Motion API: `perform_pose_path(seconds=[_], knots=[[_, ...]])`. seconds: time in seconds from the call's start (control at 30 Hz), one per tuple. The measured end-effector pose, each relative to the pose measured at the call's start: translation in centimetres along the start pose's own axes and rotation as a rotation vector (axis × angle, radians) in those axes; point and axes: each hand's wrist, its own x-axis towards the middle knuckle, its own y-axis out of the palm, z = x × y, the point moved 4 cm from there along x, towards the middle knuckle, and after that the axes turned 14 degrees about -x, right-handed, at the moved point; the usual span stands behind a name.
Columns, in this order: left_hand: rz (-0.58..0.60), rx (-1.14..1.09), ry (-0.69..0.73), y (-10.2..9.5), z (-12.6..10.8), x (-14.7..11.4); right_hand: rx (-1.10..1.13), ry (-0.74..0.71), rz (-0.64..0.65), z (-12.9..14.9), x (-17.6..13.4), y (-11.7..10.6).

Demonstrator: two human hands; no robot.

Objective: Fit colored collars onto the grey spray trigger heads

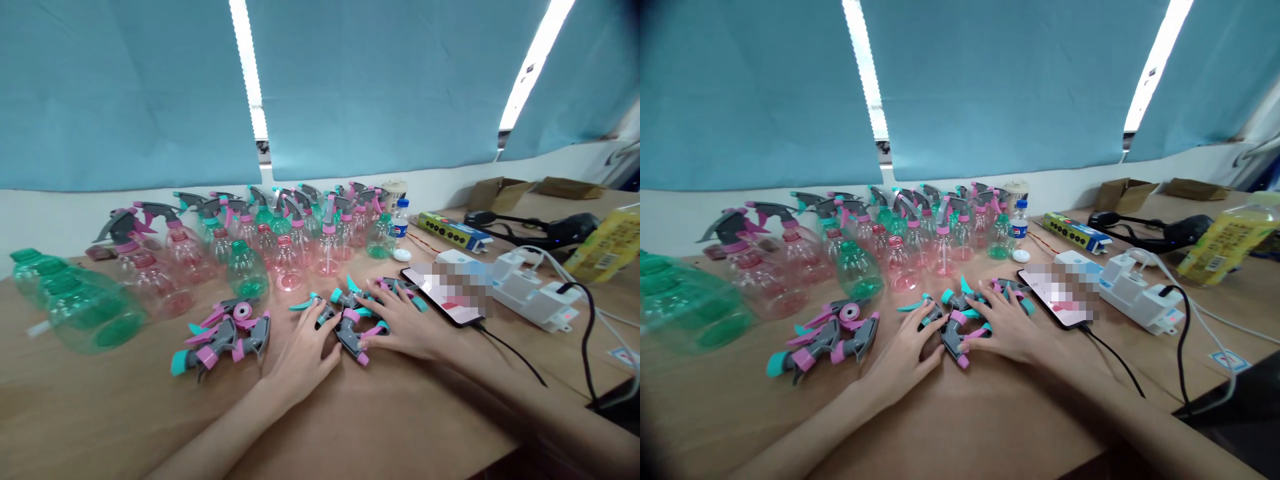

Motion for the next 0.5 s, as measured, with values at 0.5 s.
perform_pose_path(seconds=[0.5], knots=[[-0.016,0.137,-0.010,0.0,1.3,-0.9,-0.103,0.149,-0.092,-1.3,0.1,0.7]])
